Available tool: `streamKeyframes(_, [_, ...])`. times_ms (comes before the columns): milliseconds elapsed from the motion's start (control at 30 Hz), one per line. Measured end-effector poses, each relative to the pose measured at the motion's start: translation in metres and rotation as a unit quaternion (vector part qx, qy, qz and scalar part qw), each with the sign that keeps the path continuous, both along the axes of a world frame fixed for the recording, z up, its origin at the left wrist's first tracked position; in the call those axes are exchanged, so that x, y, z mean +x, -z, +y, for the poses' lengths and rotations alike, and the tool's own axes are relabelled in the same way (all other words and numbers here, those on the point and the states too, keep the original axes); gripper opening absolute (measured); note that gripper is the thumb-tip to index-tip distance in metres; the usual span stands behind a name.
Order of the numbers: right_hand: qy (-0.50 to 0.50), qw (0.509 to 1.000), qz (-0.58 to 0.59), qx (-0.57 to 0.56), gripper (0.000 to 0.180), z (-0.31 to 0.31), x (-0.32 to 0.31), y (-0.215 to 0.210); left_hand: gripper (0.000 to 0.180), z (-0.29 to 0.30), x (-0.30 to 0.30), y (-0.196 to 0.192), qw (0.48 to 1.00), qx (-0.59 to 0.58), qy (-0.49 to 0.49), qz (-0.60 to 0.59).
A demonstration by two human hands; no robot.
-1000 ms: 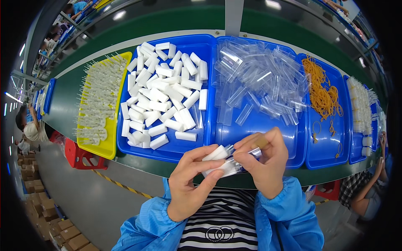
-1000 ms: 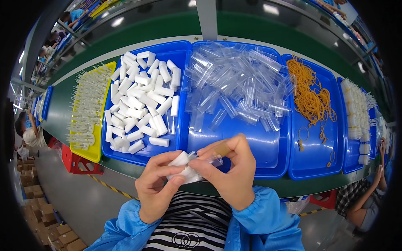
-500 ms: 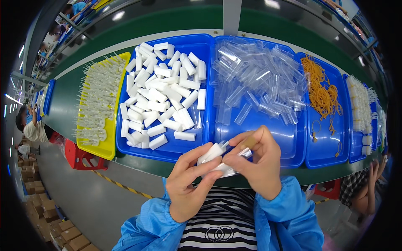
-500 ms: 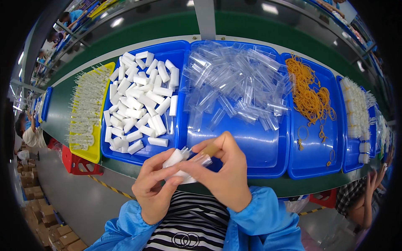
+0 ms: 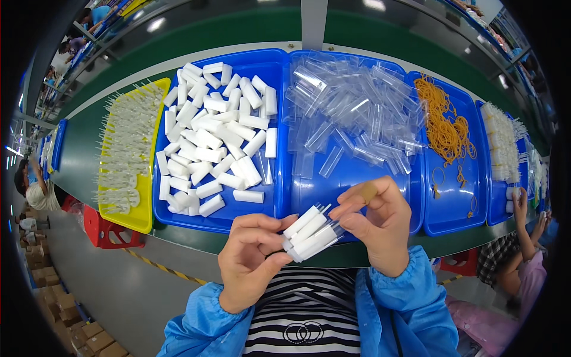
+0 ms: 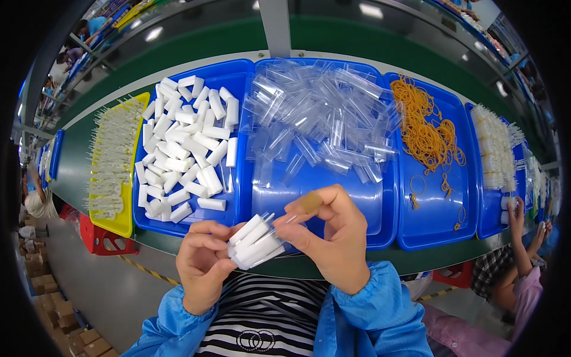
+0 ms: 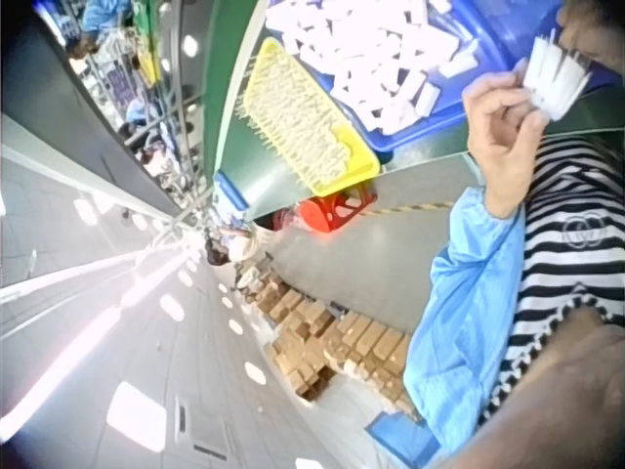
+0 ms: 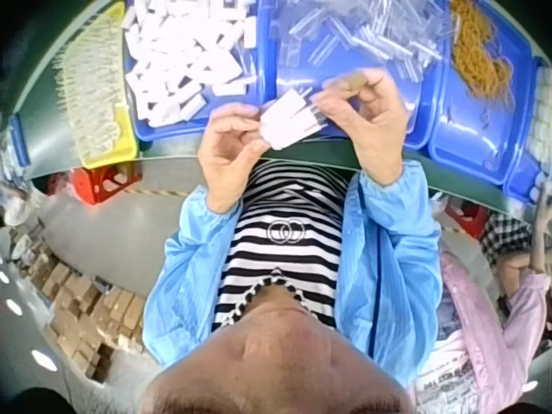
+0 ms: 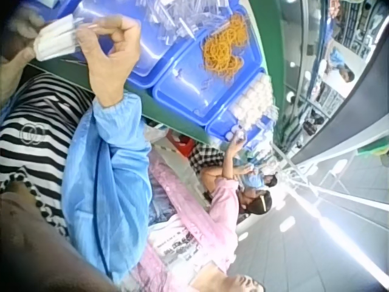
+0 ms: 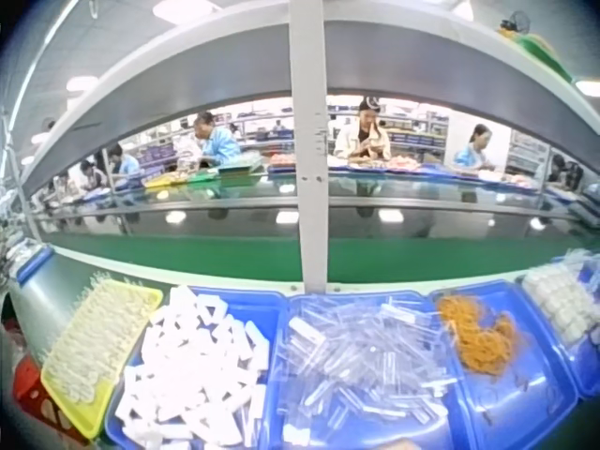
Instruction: The person assembles small white cylindrical components by inserting clear plastic tubes into them. They gather the assembled units into a bundle, secure the bundle with a rubber band, and then use a utility knife to trim the protruding ends of the tubes flush with the cylinders. The person repeats this process with multiple sets of components.
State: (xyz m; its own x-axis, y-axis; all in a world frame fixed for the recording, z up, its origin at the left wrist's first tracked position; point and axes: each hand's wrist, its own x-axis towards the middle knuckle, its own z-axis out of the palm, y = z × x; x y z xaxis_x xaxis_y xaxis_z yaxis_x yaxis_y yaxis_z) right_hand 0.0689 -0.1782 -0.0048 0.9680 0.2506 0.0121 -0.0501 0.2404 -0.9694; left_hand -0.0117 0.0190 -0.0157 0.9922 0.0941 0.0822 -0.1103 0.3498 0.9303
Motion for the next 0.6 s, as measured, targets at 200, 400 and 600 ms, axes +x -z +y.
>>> streamKeyframes(200, [-0.023, 0.993, -0.093, -0.065, 0.038, 0.008, -0.025, 0.008, 0.031, -0.003, -0.004, 0.007, 0.994, 0.084, 0.000, -0.071])
streamKeyframes(400, [-0.050, 0.998, -0.045, -0.017, 0.038, 0.001, -0.017, 0.001, 0.040, -0.002, 0.007, -0.012, 0.996, 0.074, 0.054, -0.013])
streamKeyframes(600, [-0.082, 0.968, -0.179, -0.153, 0.032, -0.004, -0.018, -0.001, 0.037, 0.005, 0.008, -0.017, 0.988, 0.075, 0.131, -0.006])
